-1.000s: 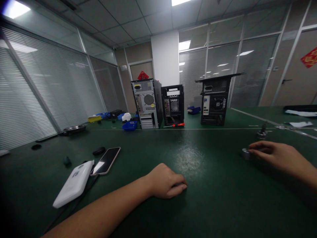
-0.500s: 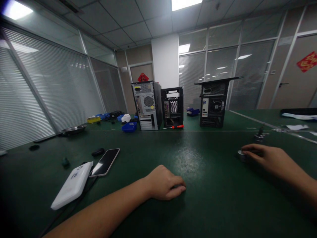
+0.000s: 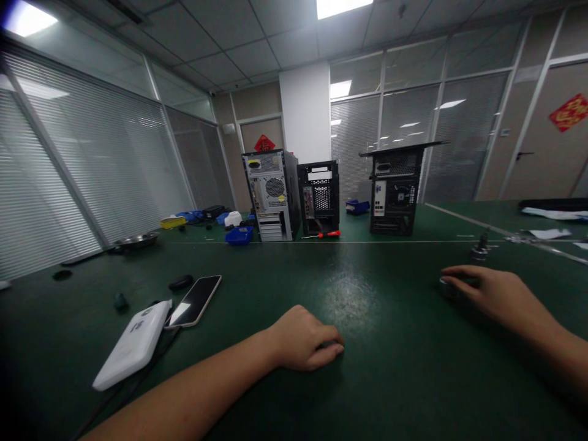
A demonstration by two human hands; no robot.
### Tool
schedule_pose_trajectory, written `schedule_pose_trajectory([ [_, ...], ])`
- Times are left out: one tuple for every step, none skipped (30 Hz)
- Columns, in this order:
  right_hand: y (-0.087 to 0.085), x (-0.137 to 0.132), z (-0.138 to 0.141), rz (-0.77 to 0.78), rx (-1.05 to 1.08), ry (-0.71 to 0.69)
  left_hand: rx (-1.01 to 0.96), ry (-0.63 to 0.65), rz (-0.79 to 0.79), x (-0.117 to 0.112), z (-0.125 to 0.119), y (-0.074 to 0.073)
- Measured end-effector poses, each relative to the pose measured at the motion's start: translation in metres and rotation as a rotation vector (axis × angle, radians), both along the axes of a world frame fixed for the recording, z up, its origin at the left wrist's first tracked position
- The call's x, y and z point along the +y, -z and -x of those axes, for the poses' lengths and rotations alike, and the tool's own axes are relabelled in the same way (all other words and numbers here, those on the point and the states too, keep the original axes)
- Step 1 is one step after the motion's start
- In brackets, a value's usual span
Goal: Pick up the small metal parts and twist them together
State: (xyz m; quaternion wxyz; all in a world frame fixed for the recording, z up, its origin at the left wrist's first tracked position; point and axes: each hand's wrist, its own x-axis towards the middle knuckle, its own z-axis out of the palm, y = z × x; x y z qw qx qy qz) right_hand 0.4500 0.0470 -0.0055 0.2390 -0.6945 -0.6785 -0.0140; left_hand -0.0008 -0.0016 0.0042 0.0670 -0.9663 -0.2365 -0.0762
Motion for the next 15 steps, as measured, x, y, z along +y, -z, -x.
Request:
schedule_pose_trajectory([
  [0.000, 0.000, 0.001, 0.006, -0.001, -0.001, 0.001, 0.000, 0.000, 0.000, 0.000, 0.000],
  [0.000, 0.001, 0.001, 0.003, -0.006, 0.000, 0.002, 0.000, 0.000, 0.000, 0.000, 0.000],
  [0.001, 0.002, 0.000, -0.003, -0.012, -0.001, 0.002, 0.000, -0.001, 0.000, 0.000, 0.000],
  [0.001, 0.002, -0.001, -0.008, -0.016, -0.001, 0.000, 0.000, -0.002, 0.000, 0.000, 0.001],
  [0.002, 0.003, -0.002, -0.012, -0.020, 0.000, -0.004, -0.001, -0.003, 0.000, 0.000, 0.001],
  [0.003, 0.004, -0.004, -0.016, -0.022, 0.006, -0.009, -0.003, -0.006, 0.000, 0.000, 0.001],
  [0.004, 0.005, -0.005, -0.019, -0.024, 0.013, -0.013, -0.005, -0.010, 0.000, 0.000, 0.002],
  [0.005, 0.006, -0.007, -0.020, -0.025, 0.024, -0.017, -0.005, -0.013, 0.001, 0.000, 0.003],
  [0.006, 0.007, -0.008, -0.020, -0.026, 0.033, -0.019, -0.003, -0.015, 0.001, 0.000, 0.003],
  [0.007, 0.008, -0.009, -0.020, -0.027, 0.041, -0.021, -0.002, -0.016, 0.001, 0.000, 0.004],
  [0.008, 0.009, -0.010, -0.020, -0.028, 0.044, -0.024, -0.001, -0.016, 0.002, 0.000, 0.005],
  [0.009, 0.010, -0.011, -0.022, -0.031, 0.045, -0.027, -0.002, -0.015, 0.002, 0.000, 0.005],
  [0.010, 0.011, -0.011, -0.024, -0.034, 0.044, -0.030, -0.002, -0.014, 0.002, 0.000, 0.006],
  [0.011, 0.012, -0.011, -0.028, -0.037, 0.043, -0.034, 0.000, -0.013, 0.002, 0.000, 0.006],
  [0.011, 0.013, -0.012, -0.030, -0.039, 0.040, -0.036, 0.002, -0.013, 0.003, 0.000, 0.006],
])
